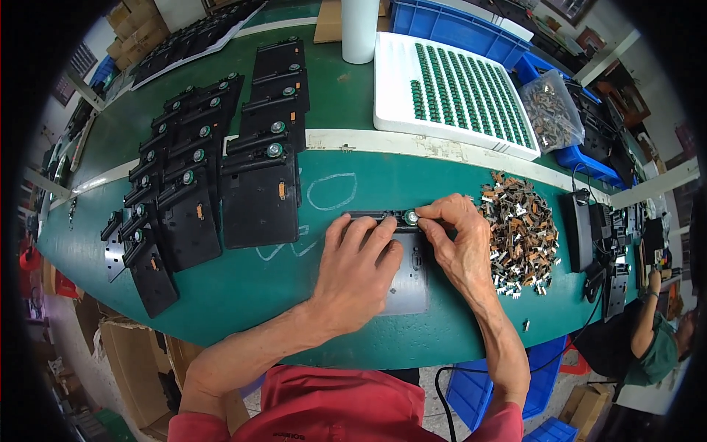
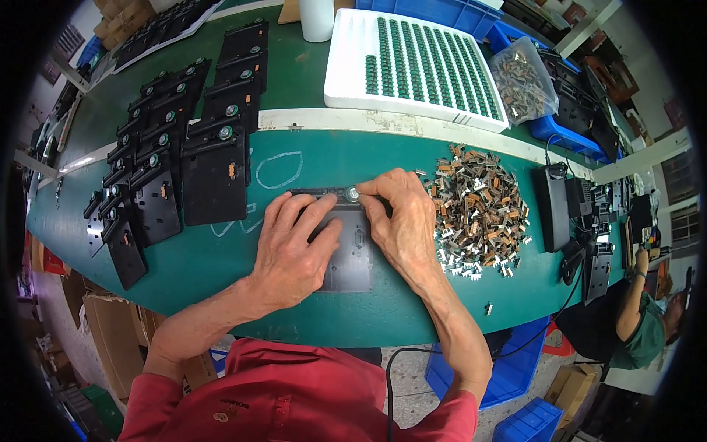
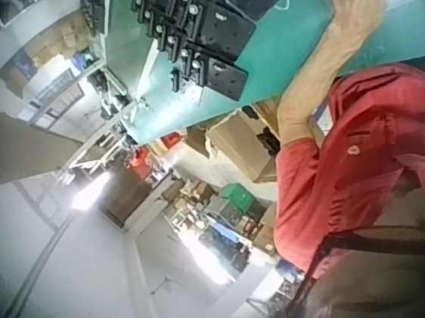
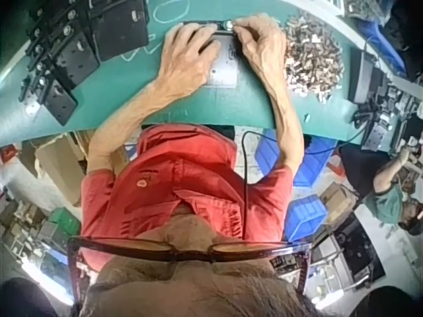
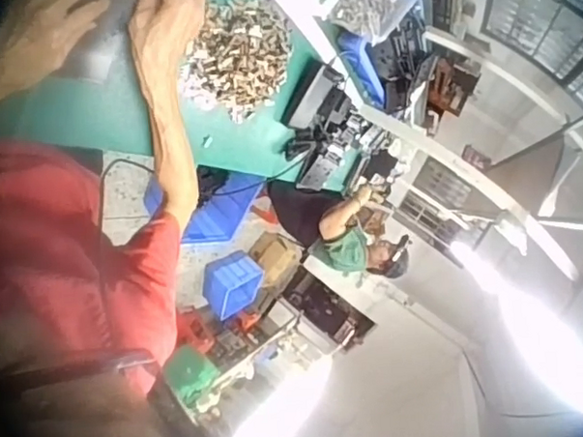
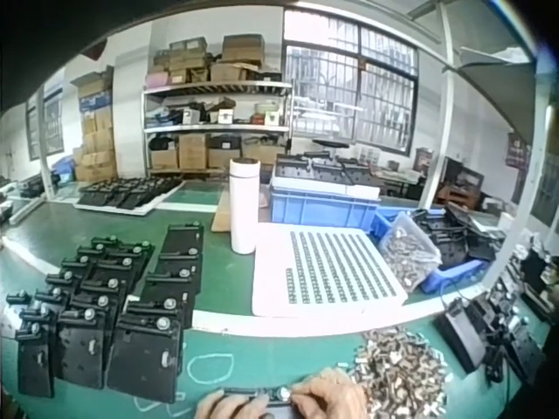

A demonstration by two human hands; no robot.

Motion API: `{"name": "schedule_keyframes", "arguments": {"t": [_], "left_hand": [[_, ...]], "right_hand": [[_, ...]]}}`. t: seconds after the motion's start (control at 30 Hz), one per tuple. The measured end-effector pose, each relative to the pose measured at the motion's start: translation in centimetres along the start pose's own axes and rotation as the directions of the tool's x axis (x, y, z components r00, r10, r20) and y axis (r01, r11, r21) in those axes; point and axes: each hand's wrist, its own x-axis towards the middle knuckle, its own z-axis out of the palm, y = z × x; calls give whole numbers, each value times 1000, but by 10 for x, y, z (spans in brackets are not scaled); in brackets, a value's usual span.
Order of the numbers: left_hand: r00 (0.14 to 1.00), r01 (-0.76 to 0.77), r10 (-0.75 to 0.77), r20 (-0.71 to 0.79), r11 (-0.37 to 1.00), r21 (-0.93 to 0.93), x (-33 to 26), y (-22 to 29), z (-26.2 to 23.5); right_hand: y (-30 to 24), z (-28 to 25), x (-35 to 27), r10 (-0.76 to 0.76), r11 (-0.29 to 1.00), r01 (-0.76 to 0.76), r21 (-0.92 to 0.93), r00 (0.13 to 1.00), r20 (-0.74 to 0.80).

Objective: The person assembles device panels by taking plastic base plates from a box, attaching circular components from a tray and clips from a pile onto each plate by hand, and placing the completed panels in rows on the workbench.

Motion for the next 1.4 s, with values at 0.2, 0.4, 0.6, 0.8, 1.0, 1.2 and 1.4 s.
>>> {"name": "schedule_keyframes", "arguments": {"t": [0.2, 0.4, 0.6, 0.8, 1.0, 1.2, 1.4], "left_hand": [[1000, 5, -5, 3, 1000, 6, -1, 0, 0], [1000, -1, 1, 1, 1000, 6, 0, -1, 0], [1000, 3, -4, 5, 1000, 8, -1, -1, 1], [1000, 1, -1, -3, 1000, 13, -2, 0, 2], [1000, -9, 9, -14, 999, 37, -4, 0, 4], [1000, -10, 11, -16, 999, 38, -2, 1, 4], [1000, -7, 8, -13, 999, 32, -3, 1, 3]], "right_hand": [[3, -9, 5, -48, 998, 51, -28, 996, 73], [8, -9, 1, -3, 997, -2, 74, 997, 72], [4, -6, 1, -70, 997, 70, -8, 997, 45], [7, -5, -3, -19, 998, 15, 62, 998, 54], [8, -7, -3, 32, 996, -40, 80, 995, 93], [0, -11, 0, 130, 981, -146, 127, 984, 124], [3, -5, 3, 30, 993, -45, 105, 991, 134]]}}
